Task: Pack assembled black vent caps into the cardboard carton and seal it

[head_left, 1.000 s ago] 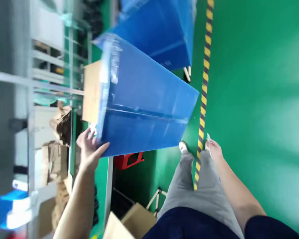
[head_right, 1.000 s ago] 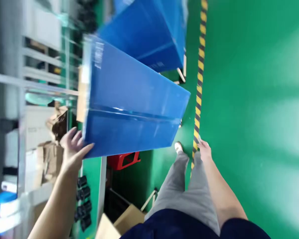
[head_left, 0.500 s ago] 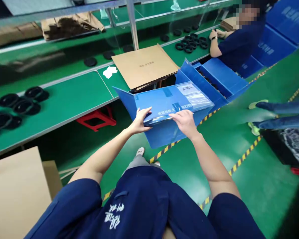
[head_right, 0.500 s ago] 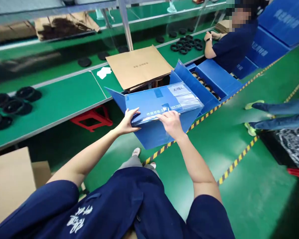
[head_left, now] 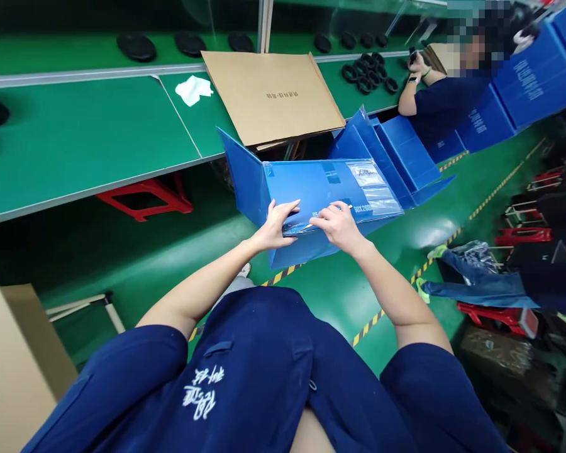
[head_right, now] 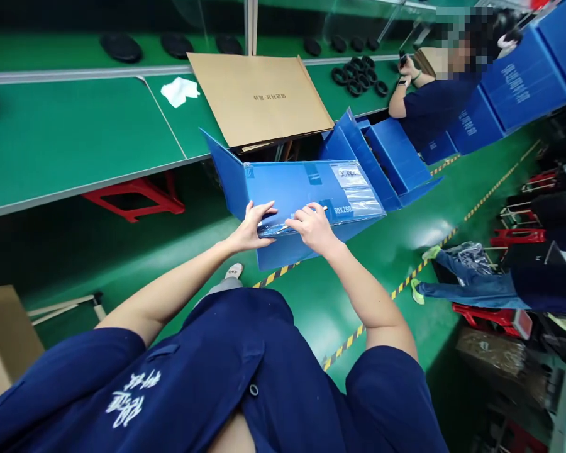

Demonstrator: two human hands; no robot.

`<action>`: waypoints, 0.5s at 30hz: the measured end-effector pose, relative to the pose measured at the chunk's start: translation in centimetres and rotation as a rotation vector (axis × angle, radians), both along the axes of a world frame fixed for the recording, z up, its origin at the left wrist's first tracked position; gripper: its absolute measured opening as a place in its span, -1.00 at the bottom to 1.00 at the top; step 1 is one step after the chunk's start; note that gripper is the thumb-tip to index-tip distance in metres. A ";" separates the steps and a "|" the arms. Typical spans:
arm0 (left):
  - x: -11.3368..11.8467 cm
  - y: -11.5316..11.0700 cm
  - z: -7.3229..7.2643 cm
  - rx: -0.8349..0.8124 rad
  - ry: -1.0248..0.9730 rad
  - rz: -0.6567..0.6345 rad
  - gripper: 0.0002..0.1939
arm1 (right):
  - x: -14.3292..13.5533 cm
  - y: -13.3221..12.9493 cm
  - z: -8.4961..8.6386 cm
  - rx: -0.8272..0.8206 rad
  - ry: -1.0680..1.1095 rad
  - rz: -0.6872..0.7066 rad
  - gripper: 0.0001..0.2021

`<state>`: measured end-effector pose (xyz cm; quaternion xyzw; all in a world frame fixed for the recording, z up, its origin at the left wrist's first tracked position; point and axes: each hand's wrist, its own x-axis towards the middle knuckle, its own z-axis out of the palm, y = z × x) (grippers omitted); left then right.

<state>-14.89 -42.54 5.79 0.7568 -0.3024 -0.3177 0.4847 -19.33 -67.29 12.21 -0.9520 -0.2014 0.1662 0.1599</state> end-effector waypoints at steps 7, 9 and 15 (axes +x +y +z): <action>0.6 0.1 -0.2 0.007 0.002 -0.020 0.01 | 3.4 1.3 1.3 -0.052 -0.005 0.165 -0.69; 0.7 0.1 -0.3 0.009 0.005 -0.028 0.01 | 4.3 1.2 1.7 -0.044 0.035 0.201 -0.71; 0.8 0.3 -0.8 -0.030 -0.014 -0.020 0.01 | 4.8 -0.2 2.2 -0.146 0.100 0.237 -0.71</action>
